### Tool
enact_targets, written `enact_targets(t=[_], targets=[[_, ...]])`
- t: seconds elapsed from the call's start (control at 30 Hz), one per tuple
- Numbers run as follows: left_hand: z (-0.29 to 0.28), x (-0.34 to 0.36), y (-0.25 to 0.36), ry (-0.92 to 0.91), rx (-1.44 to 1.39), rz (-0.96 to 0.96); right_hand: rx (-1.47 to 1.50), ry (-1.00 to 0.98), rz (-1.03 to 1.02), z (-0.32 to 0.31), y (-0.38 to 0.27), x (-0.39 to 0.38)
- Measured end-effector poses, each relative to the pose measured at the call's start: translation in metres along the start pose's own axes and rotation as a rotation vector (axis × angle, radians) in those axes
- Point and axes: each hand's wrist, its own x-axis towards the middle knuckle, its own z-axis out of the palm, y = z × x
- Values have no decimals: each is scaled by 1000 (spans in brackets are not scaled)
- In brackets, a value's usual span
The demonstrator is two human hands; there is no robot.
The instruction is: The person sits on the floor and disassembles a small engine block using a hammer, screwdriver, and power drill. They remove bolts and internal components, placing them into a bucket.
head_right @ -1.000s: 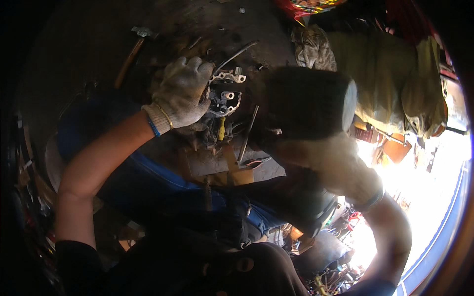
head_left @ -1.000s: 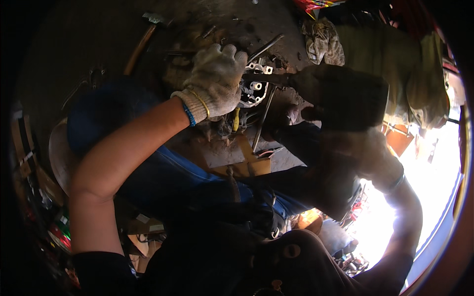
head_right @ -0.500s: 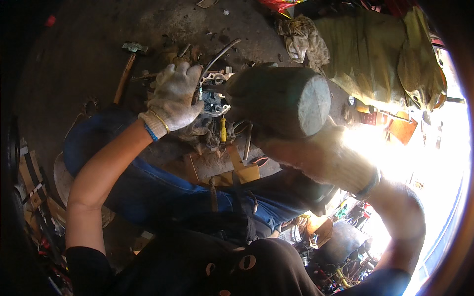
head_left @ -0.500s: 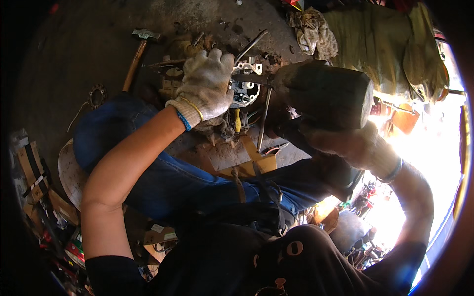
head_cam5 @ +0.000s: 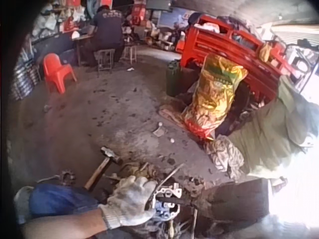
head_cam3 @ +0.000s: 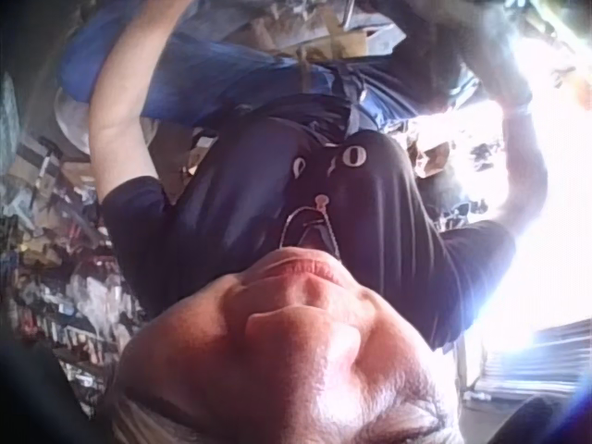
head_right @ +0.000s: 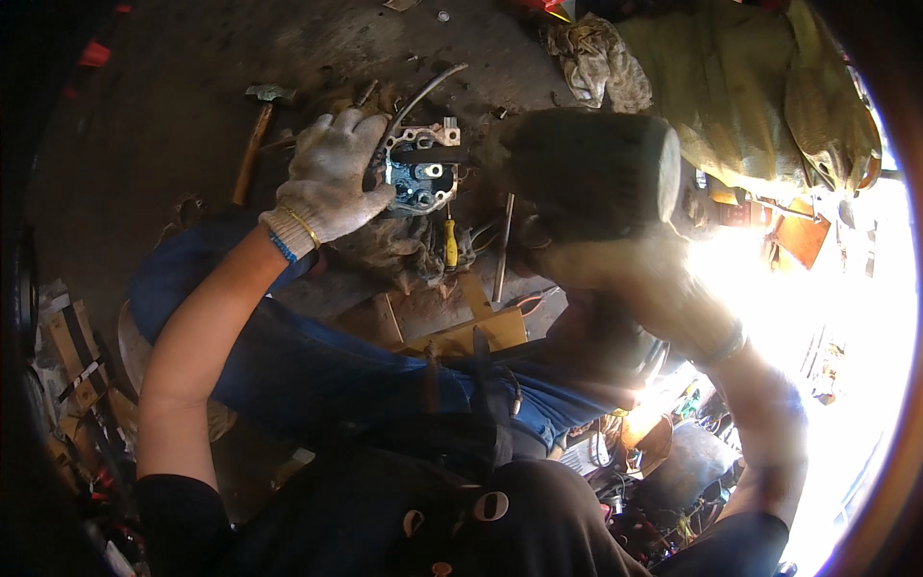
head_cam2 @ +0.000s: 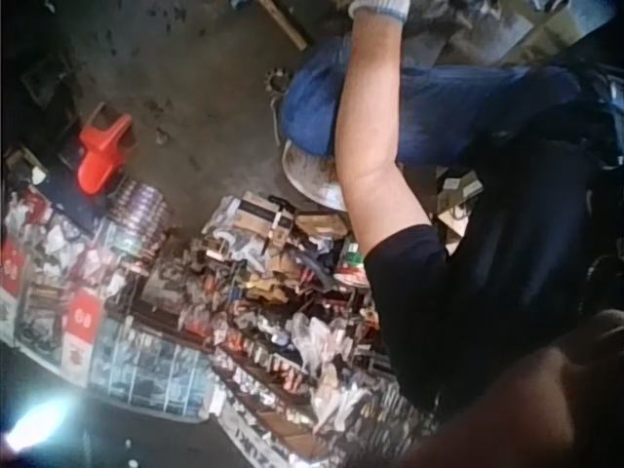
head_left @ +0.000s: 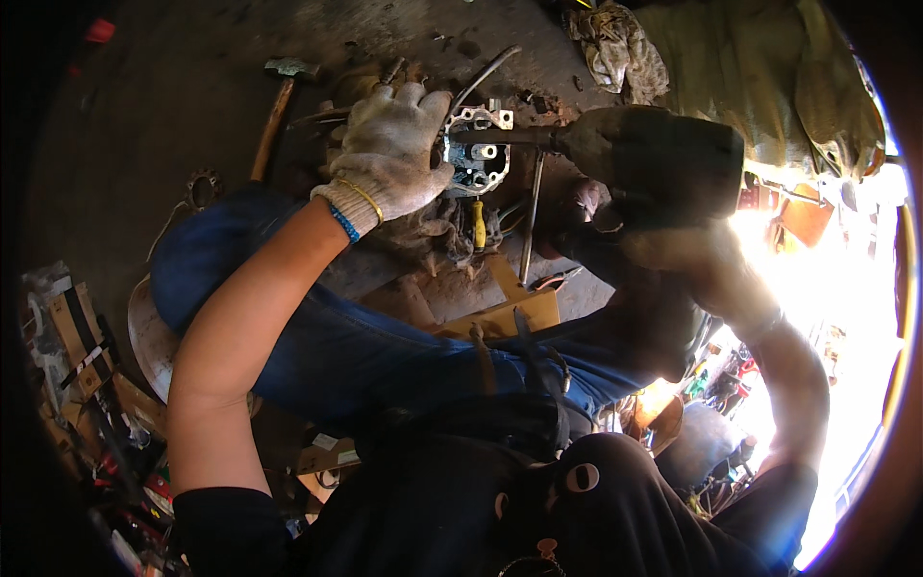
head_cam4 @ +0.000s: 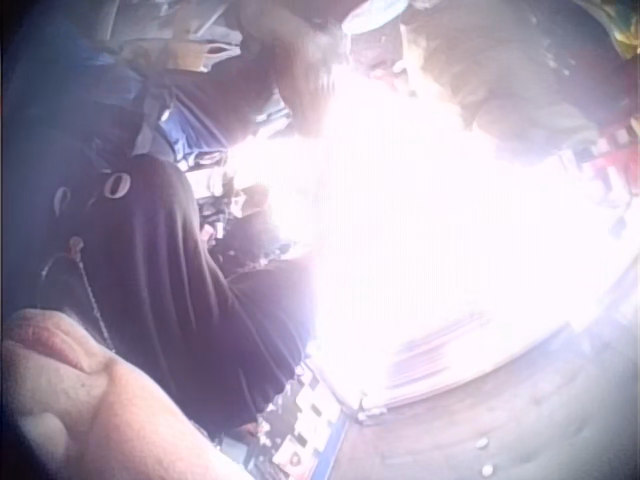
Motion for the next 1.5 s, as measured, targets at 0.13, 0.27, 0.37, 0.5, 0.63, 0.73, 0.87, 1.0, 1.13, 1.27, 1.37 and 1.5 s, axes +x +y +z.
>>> enact_targets(t=[0.13, 0.27, 0.37, 0.5, 0.63, 0.73, 0.87, 1.0, 1.13, 1.27, 1.37, 1.5], targets=[[-13, 2, 0, -160, -12, 45, -3, -1, 0, 0, -2, -4], [-25, 5, -12, -273, -31, 163, 0, -6, 12, -4, -3, -7], [-23, 9, -16, -308, 31, 218, -19, -7, 13, -7, -4, -17], [-16, 5, -17, -243, 66, 172, -53, 6, -12, -5, -4, -31], [-11, 1, -19, -183, 81, 160, -106, 3, -67, 0, -4, -33], [-8, 2, -20, -160, 31, 188, -153, -2, -111, 1, -7, -32], [-4, 5, -15, -138, 42, 194, -194, -6, -148, 2, -11, -26], [-1, 5, -10, -143, 70, 172, -227, 0, -166, 6, -11, -15], [2, 7, -9, -143, 82, 207, -281, 5, -200, 8, -11, -9], [2, 8, -8, -164, 24, 168, -337, -2, -244, 10, -14, -10], [-1, 9, -7, -170, 24, 157, -318, -6, -238, 7, -14, -10], [-3, 14, -5, -227, 26, 143, -202, -3, -149, -6, -6, 2]])
